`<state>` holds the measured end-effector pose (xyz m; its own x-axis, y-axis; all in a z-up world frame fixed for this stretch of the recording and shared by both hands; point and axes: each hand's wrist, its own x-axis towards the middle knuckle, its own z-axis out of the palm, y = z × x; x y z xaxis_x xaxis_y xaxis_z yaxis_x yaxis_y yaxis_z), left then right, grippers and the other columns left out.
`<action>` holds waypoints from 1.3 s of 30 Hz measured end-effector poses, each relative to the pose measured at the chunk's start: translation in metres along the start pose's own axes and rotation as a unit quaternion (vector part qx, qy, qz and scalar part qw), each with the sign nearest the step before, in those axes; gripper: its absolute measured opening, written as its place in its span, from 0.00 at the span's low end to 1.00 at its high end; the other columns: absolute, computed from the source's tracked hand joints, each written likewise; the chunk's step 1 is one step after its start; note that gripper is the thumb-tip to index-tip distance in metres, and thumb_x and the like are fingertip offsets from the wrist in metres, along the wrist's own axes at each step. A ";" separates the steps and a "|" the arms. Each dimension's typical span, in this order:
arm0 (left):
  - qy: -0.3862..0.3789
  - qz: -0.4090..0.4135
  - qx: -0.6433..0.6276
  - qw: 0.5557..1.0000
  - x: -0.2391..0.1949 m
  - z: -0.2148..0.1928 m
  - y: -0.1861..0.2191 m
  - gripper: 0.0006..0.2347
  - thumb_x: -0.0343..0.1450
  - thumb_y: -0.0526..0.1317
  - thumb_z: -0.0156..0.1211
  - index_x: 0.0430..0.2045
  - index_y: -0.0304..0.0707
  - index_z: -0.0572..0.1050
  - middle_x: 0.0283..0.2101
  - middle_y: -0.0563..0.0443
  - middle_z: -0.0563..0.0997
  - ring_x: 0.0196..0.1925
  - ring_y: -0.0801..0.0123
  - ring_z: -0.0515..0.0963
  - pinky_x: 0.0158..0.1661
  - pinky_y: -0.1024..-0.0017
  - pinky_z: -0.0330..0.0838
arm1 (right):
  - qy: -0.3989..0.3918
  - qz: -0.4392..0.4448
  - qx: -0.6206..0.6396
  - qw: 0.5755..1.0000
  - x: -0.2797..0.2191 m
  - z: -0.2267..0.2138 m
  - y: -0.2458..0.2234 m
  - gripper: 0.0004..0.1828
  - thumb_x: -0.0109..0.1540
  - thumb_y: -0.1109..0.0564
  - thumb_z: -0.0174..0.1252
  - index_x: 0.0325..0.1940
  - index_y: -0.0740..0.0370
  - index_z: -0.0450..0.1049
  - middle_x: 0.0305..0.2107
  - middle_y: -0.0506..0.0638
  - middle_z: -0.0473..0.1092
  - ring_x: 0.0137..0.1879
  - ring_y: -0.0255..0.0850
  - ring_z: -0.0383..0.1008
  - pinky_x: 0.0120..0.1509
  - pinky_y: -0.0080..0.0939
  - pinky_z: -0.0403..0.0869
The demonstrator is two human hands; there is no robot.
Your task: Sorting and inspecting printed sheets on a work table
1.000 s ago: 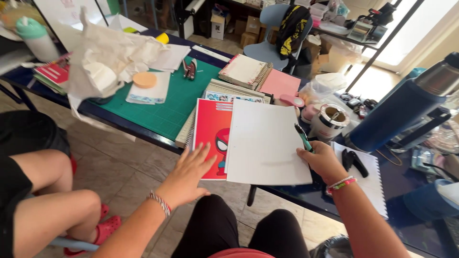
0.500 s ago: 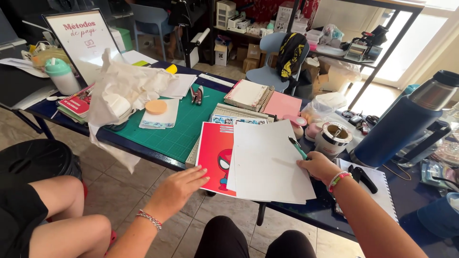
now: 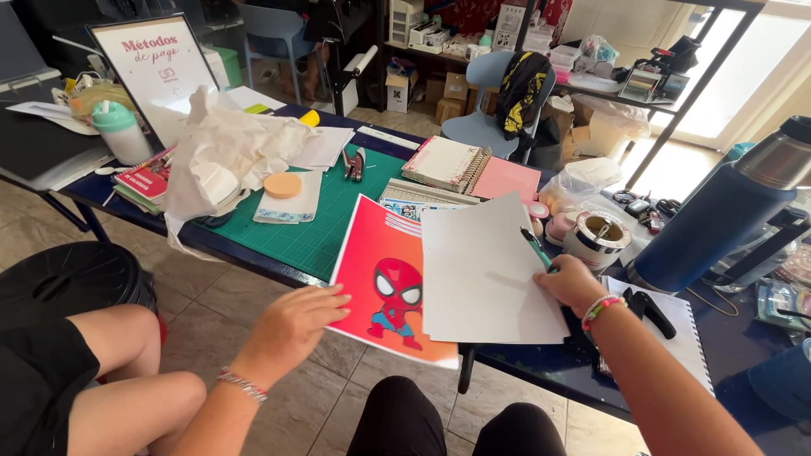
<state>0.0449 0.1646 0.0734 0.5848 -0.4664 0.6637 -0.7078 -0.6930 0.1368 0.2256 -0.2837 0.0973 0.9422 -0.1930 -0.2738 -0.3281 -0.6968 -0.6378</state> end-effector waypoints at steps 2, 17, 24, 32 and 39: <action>0.002 -0.014 -0.015 1.000 -0.001 -0.016 0.005 0.22 0.60 0.21 0.56 0.44 0.43 0.83 0.54 0.51 0.84 0.60 0.61 0.80 0.62 0.59 0.71 | 0.013 0.001 -0.054 0.998 0.000 -0.011 -0.003 0.17 0.61 0.47 0.63 0.48 0.61 0.76 0.40 0.58 0.75 0.43 0.51 0.77 0.46 0.49 0.74; 0.079 -0.127 -0.199 0.969 0.000 0.034 -0.013 0.10 0.59 0.36 0.77 0.33 0.49 0.87 0.48 0.54 0.88 0.58 0.55 0.82 0.59 0.60 0.70 | 0.078 -0.057 -0.150 0.984 0.036 -0.003 0.026 0.27 0.56 0.44 0.70 0.58 0.54 0.80 0.46 0.56 0.78 0.55 0.53 0.80 0.57 0.50 0.79; 0.240 -0.069 -0.084 0.965 0.018 -0.037 0.007 0.12 0.60 0.28 0.72 0.29 0.49 0.84 0.38 0.58 0.88 0.46 0.65 0.86 0.59 0.65 0.74 | 0.081 -0.066 -0.173 0.979 0.054 -0.002 0.033 0.27 0.57 0.42 0.67 0.57 0.54 0.80 0.51 0.58 0.77 0.62 0.55 0.76 0.65 0.53 0.74; 0.442 -0.131 -0.008 0.888 0.019 -0.110 0.009 0.15 0.80 0.37 0.62 0.50 0.15 0.71 0.50 0.30 0.77 0.54 0.51 0.77 0.58 0.56 0.72 | 0.099 -0.129 -0.065 0.985 -0.014 -0.028 0.007 0.12 0.60 0.47 0.60 0.34 0.57 0.74 0.26 0.53 0.70 0.33 0.47 0.68 0.36 0.47 0.67; 0.441 -0.143 -0.010 0.886 0.071 -0.093 0.012 0.11 0.82 0.39 0.53 0.50 0.23 0.68 0.48 0.35 0.73 0.52 0.52 0.74 0.55 0.59 0.68 | 0.292 -0.352 0.122 0.881 -0.054 -0.072 0.031 0.04 0.68 0.57 0.65 0.43 0.57 0.76 0.30 0.46 0.68 0.36 0.36 0.65 0.41 0.40 0.66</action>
<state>0.0408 0.1740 0.1913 0.2105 0.3433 0.9153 -0.5935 -0.6991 0.3987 0.1699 -0.3443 0.1441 0.7686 -0.1453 0.6230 0.4129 -0.6311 -0.6567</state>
